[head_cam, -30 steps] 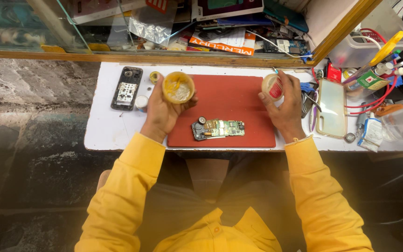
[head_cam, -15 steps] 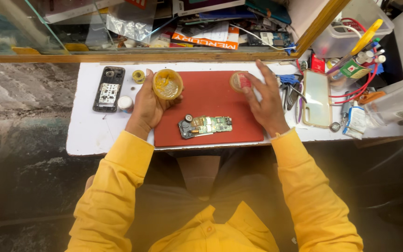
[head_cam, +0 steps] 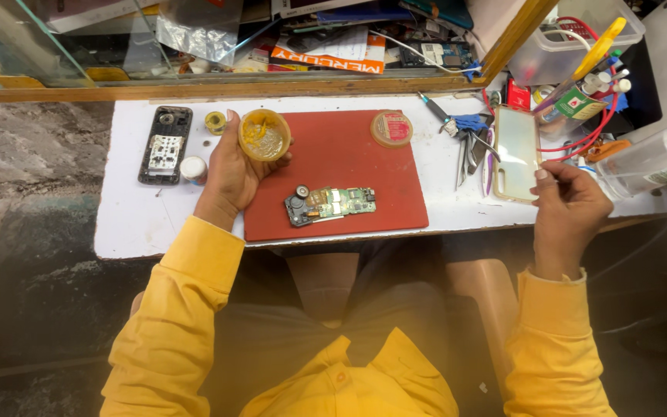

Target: The person uses tweezers to remove a small component from a green circuit board, then applies a yellow paste to the board with a metal tool. The person works at a cluttered workbench with various tools and electronic parts visible.

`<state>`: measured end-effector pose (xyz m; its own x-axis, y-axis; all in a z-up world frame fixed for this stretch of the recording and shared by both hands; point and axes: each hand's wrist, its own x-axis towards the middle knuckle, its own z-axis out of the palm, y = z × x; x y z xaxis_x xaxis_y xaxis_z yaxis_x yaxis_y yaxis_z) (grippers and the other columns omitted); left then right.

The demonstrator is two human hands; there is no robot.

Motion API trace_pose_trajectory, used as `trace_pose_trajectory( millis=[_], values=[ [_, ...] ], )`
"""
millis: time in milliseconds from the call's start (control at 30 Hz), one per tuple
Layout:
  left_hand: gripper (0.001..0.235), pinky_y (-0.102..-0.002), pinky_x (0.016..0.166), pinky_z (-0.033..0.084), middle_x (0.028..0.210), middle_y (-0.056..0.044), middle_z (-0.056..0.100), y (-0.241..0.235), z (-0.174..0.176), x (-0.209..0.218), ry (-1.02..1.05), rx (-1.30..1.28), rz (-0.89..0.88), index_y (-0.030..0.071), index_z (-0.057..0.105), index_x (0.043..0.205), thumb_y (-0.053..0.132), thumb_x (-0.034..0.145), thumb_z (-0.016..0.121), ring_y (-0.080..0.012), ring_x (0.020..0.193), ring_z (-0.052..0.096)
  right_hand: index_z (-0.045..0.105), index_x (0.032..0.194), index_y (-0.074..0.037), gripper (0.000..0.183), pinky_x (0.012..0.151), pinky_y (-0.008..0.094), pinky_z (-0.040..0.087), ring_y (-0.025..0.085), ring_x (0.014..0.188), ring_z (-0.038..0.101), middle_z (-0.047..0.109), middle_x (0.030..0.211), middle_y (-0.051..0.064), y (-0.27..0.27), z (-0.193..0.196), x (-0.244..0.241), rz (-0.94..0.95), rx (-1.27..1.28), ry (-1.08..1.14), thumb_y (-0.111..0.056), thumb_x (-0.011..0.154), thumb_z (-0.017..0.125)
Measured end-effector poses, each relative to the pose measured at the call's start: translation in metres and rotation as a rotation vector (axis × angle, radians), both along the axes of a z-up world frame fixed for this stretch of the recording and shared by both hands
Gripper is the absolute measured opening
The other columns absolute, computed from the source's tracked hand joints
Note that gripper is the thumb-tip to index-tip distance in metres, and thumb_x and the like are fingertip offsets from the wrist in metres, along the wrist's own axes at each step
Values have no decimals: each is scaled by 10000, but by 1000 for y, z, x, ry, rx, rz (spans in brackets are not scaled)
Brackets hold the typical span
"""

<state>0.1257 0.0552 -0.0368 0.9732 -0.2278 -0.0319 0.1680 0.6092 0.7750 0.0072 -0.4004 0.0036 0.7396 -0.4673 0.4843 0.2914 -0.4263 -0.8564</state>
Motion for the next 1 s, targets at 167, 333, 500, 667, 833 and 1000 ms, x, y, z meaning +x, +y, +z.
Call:
trace_pose_trajectory(
  millis=[167,333,500,667,833,1000],
  values=[
    [687,-445,868,608,1122,-198,712,-1,0,1,-13,3,-5,-1,601,1297,574,1080,294,-284,943,711,752,1087,-1,148,623,212,487,53,694,624,718,865,-4,42,10,-10,137,-128,252,-82,963,752],
    [682,-447,876,607,1125,-203,714,2,-2,2,-21,-11,-8,-2,598,1301,570,1081,296,-290,942,707,809,877,-87,255,577,363,531,189,561,640,747,668,78,126,17,-68,483,-441,752,-324,805,749],
    [700,-449,884,603,1129,-204,715,3,-7,5,-31,-36,-35,-15,603,1308,575,1082,302,-299,938,707,743,997,-39,412,849,494,509,400,968,663,707,971,200,208,-27,-101,1123,-847,631,-440,938,666],
    [669,-454,889,604,1133,-194,716,3,-4,4,-18,-42,-15,-2,600,1303,558,1079,310,-296,947,709,649,1200,-34,501,869,519,476,423,981,623,682,1009,226,215,-61,-117,1083,-842,814,-440,911,694],
    [680,-450,883,605,1129,-194,714,2,-4,4,-23,-24,-27,-8,605,1296,560,1085,296,-288,937,710,680,1003,-21,256,694,466,525,368,764,662,708,850,197,220,-74,-120,990,-273,757,-272,959,662],
    [686,-449,884,603,1137,-203,709,2,-6,5,-37,-26,-40,-6,605,1300,565,1083,294,-291,933,706,668,1045,-42,171,750,396,573,313,815,708,691,951,127,260,-109,-96,730,-203,184,-210,1051,635]
  ],
)
